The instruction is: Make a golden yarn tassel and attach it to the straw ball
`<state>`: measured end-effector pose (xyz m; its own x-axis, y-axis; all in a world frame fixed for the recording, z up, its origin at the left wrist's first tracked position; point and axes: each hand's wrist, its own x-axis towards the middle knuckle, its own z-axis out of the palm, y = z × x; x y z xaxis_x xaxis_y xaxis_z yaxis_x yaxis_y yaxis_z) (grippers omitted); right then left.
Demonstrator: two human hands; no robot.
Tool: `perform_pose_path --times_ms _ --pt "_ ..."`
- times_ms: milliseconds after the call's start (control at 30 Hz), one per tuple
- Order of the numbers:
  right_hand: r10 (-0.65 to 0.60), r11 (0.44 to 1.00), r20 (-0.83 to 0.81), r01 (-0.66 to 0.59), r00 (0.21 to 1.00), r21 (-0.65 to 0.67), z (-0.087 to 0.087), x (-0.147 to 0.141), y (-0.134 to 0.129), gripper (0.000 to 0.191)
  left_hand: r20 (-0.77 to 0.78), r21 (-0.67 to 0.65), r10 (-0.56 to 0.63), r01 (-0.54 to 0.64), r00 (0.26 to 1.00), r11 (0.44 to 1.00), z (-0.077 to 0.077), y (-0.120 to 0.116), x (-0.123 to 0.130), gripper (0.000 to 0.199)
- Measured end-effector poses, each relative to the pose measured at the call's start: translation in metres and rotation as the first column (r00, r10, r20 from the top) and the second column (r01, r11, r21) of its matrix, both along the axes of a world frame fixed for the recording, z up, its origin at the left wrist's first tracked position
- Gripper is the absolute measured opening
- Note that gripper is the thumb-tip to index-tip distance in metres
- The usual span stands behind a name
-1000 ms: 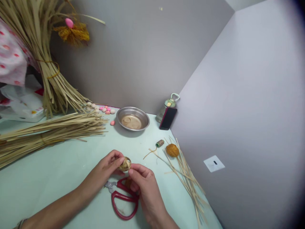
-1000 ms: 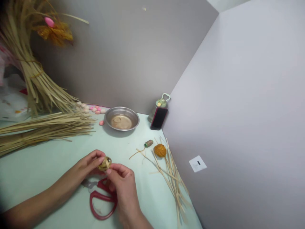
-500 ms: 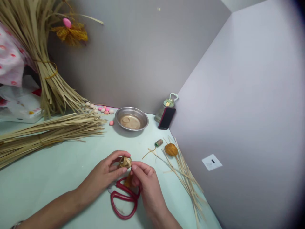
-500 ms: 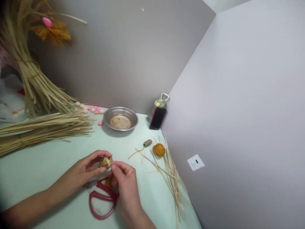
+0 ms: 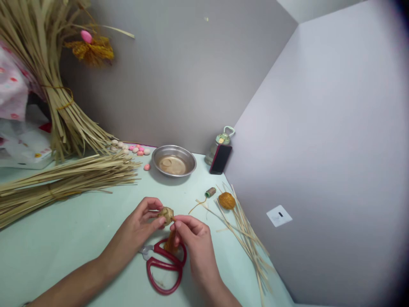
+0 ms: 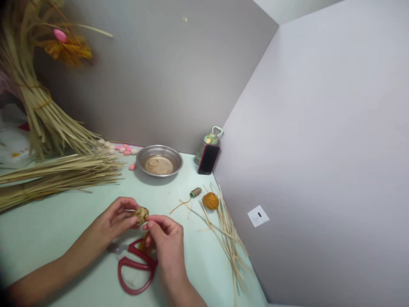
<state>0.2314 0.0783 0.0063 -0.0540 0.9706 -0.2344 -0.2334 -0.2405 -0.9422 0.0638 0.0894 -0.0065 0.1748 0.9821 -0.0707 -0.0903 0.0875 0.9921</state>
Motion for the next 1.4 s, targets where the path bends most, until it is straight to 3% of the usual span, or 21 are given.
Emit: perform_pose_path --times_ms 400,667,1000,1200,1400 --pt "-0.076 0.981 0.251 0.027 0.965 0.192 0.018 0.007 -0.002 0.018 0.209 -0.206 -0.087 0.131 0.974 0.970 0.016 -0.005 0.000 0.026" --pt "-0.059 0.964 0.367 -0.042 0.928 0.262 0.018 0.014 0.002 0.013 0.216 -0.187 -0.227 0.268 0.950 0.945 0.022 -0.004 -0.005 0.023" --pt "-0.068 0.895 0.508 -0.172 0.858 0.411 0.028 0.019 0.000 0.011 0.191 -0.036 -0.364 0.377 0.912 0.926 0.002 0.007 -0.013 0.037" --pt "-0.085 0.853 0.558 -0.230 0.826 0.469 0.028 0.019 -0.003 0.012 0.149 -0.034 -0.329 0.338 0.932 0.941 0.000 0.009 -0.015 0.041" --pt "-0.124 0.778 0.632 -0.320 0.765 0.540 0.026 0.018 -0.005 0.014 0.141 -0.009 -0.342 0.347 0.929 0.938 0.011 0.007 -0.016 0.036"
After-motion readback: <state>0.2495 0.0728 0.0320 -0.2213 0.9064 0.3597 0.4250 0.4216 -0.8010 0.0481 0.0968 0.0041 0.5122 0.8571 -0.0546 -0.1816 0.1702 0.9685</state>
